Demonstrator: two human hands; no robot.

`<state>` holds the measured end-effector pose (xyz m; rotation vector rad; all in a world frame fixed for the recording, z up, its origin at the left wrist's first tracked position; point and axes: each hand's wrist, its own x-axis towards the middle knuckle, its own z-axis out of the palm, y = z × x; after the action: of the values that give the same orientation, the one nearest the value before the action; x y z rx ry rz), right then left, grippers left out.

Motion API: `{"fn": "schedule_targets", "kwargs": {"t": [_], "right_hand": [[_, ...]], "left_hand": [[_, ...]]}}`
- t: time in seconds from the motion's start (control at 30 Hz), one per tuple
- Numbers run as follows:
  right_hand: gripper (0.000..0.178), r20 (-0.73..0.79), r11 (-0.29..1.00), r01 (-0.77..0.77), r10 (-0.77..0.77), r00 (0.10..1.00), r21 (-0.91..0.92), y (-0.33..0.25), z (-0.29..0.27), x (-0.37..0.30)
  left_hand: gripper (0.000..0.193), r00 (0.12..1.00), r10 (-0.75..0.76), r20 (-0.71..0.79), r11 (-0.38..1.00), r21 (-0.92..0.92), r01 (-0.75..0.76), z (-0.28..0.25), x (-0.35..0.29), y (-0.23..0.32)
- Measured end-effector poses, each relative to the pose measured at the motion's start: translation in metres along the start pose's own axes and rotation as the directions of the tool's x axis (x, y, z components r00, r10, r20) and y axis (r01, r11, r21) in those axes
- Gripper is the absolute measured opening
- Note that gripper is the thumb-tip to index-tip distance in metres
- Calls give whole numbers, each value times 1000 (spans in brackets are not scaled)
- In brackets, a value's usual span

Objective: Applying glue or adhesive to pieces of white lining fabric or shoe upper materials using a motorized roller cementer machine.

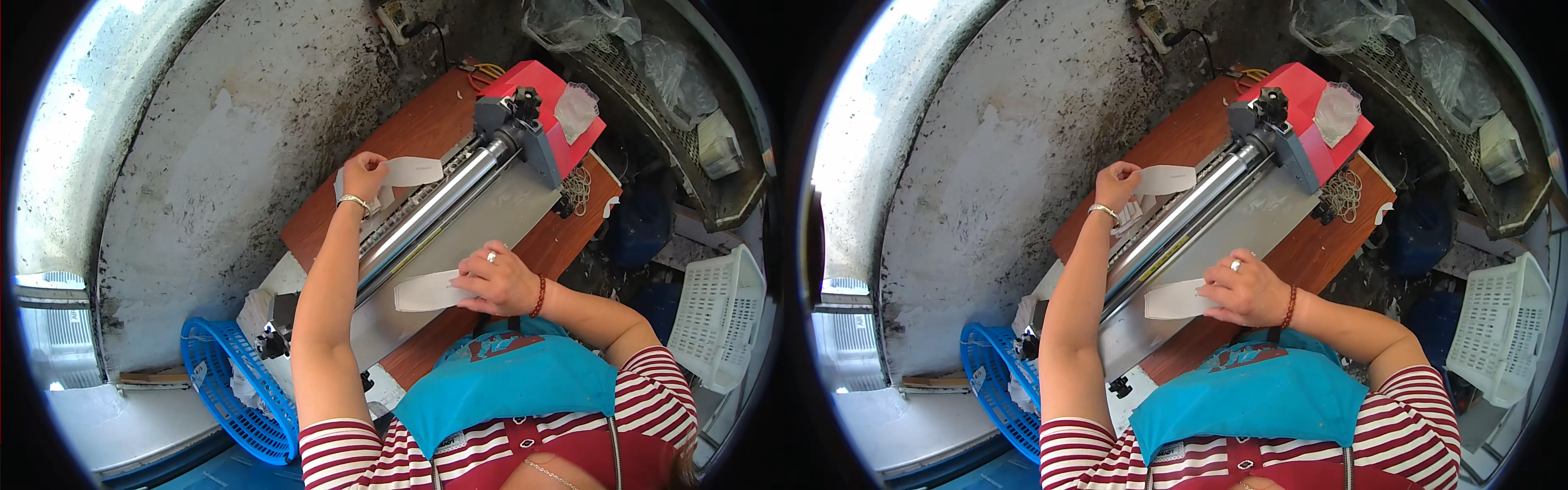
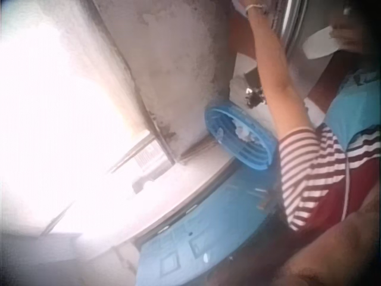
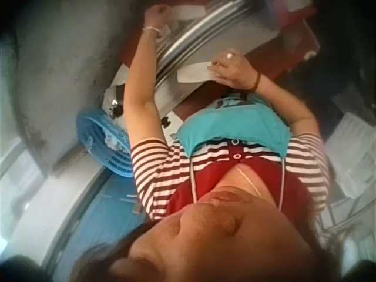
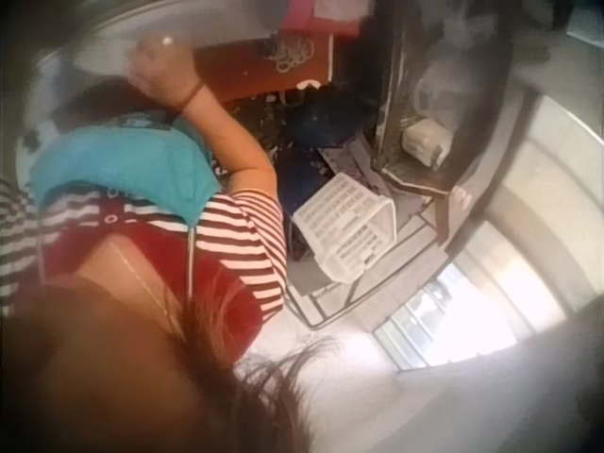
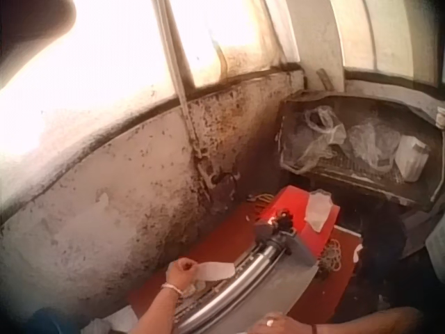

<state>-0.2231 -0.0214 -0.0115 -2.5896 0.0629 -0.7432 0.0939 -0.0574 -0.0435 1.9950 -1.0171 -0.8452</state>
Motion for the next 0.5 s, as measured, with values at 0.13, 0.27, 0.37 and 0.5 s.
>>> {"fn": "schedule_targets", "kwargs": {"t": [0.13, 0.27, 0.37, 0.5], "right_hand": [[29, 96, 999, 30, -25, 995, -45, 0, 9, -5], [23, 83, 999, -24, 21, 996, 33, 2, 8, -4], [17, 55, 996, -35, 30, 998, 86, 1, 12, -3], [14, 54, 997, -19, 15, 998, 77, -1, 13, 1]], "left_hand": [[14, 936, 84, -343, 991, 127, -42, -34, 16, -20], [20, 800, 393, -454, 837, 537, -107, -48, 16, -40], [24, 959, 254, -129, 630, 774, -63, -42, 9, -60], [34, 967, -168, 189, 608, 793, -49, -28, 10, -74]]}}
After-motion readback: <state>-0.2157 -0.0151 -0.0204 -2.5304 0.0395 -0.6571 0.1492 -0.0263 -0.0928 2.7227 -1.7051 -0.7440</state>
